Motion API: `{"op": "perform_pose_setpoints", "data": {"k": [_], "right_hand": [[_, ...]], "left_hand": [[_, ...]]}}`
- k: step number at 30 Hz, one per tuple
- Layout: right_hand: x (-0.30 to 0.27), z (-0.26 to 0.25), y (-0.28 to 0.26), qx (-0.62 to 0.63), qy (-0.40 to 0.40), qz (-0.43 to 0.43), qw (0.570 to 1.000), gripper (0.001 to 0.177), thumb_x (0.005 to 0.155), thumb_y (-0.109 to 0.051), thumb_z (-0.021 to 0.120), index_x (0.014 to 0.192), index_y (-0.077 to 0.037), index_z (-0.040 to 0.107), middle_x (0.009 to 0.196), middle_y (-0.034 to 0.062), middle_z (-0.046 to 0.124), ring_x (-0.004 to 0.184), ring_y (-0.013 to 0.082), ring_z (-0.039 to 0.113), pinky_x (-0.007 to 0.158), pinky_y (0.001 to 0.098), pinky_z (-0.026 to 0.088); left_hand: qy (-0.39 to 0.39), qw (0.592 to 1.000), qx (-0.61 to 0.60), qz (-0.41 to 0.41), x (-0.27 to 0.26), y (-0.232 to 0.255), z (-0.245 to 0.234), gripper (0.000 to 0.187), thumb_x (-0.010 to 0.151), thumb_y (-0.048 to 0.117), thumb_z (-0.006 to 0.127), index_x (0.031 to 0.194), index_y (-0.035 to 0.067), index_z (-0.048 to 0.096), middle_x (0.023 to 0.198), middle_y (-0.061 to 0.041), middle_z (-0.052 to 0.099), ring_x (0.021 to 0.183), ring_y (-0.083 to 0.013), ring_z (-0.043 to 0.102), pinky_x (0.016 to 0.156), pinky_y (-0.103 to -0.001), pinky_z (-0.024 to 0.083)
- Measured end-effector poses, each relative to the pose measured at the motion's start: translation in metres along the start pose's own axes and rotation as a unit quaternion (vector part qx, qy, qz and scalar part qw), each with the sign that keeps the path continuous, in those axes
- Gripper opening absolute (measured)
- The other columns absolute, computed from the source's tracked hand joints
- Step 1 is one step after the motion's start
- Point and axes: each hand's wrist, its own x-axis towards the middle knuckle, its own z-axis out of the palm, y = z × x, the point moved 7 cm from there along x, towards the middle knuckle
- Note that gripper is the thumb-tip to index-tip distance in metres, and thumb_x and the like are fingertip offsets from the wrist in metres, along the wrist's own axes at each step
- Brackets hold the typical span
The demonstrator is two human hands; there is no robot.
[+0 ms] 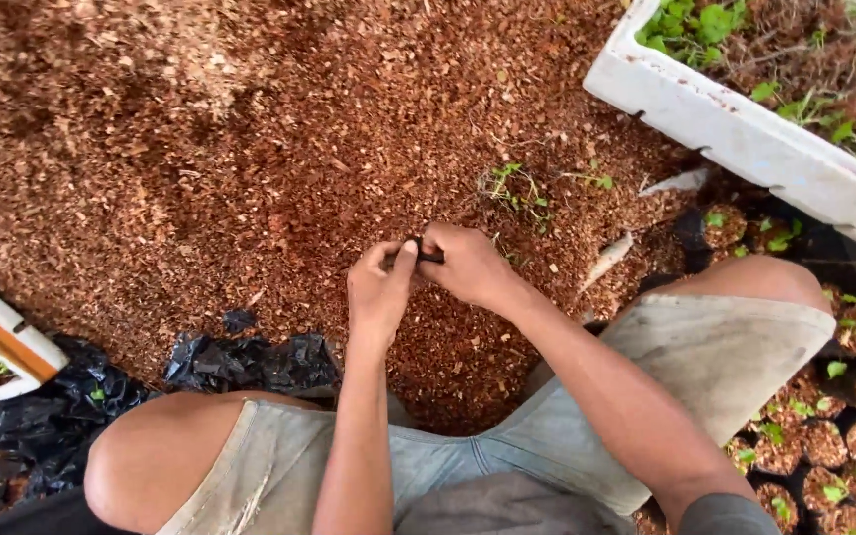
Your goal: Transplanting small seedlings into nursery bags filled with mulch or soil
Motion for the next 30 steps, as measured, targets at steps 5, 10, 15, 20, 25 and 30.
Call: {"op": "perform_pose_setpoints", "data": {"k": [5,10,15,20,25,30], "right_hand": [[0.006,0.013,0.003,-0.043,-0.064,0.010,0.997,0.021,0.093,-0.020,0.075,0.082,-0.011,0.059,0.082,0.0127,0.069,0.073,0.0289,0.072,0.060,0.0325,0.058],[0.004,0.007,-0.006,0.043,-0.072,0.042,0.996,0.022,0.097,-0.016,0.069,0.082,-0.004,0.058,0.084,0.0215,0.071,0.062,0.0287,0.067,0.052,0.0327,0.054],[0.013,0.013,0.027,0.073,-0.078,0.070,0.992,0.025,0.105,-0.021,0.058,0.084,-0.005,0.059,0.081,0.0170,0.066,0.050,0.0176,0.057,0.044,0.0254,0.046],[0.013,0.019,0.041,0.050,-0.012,0.031,0.998,0.020,0.093,-0.009,0.061,0.076,-0.006,0.071,0.069,0.0073,0.064,0.062,0.0189,0.060,0.057,0.0326,0.048],[0.005,0.006,0.003,0.064,-0.034,0.078,0.994,0.024,0.095,-0.011,0.054,0.082,-0.006,0.073,0.074,0.0096,0.066,0.071,0.0243,0.062,0.071,0.0379,0.052],[0.006,-0.005,-0.005,0.078,-0.019,0.049,0.996,0.028,0.093,-0.012,0.051,0.075,-0.004,0.071,0.067,0.0102,0.059,0.066,0.0259,0.058,0.064,0.0393,0.046]], "left_hand": [[0.030,0.979,-0.198,0.028,0.017,-0.046,0.007,0.023,0.096,0.010,0.070,0.108,-0.010,0.070,0.091,-0.020,0.066,0.085,-0.0242,0.067,0.080,-0.038,0.057],[0.042,0.989,-0.132,0.053,0.026,-0.051,-0.004,0.019,0.102,0.012,0.061,0.106,-0.005,0.068,0.088,-0.017,0.066,0.082,-0.0256,0.067,0.076,-0.040,0.056],[0.078,0.992,-0.074,0.060,0.018,-0.036,-0.006,0.013,0.104,0.008,0.057,0.106,-0.002,0.065,0.089,-0.016,0.067,0.082,-0.0258,0.068,0.074,-0.038,0.055],[0.070,0.989,-0.041,0.126,0.016,-0.024,-0.001,0.022,0.105,0.018,0.059,0.112,-0.003,0.061,0.094,-0.019,0.066,0.086,-0.0309,0.070,0.070,-0.041,0.059],[0.072,0.984,-0.107,0.121,0.019,-0.033,0.010,0.036,0.102,0.029,0.065,0.118,-0.001,0.059,0.098,-0.025,0.067,0.091,-0.0383,0.071,0.071,-0.047,0.060],[0.070,0.982,-0.141,0.104,0.031,-0.050,0.016,0.025,0.098,0.026,0.070,0.107,0.003,0.070,0.091,-0.017,0.070,0.083,-0.0280,0.073,0.067,-0.040,0.061]]}}
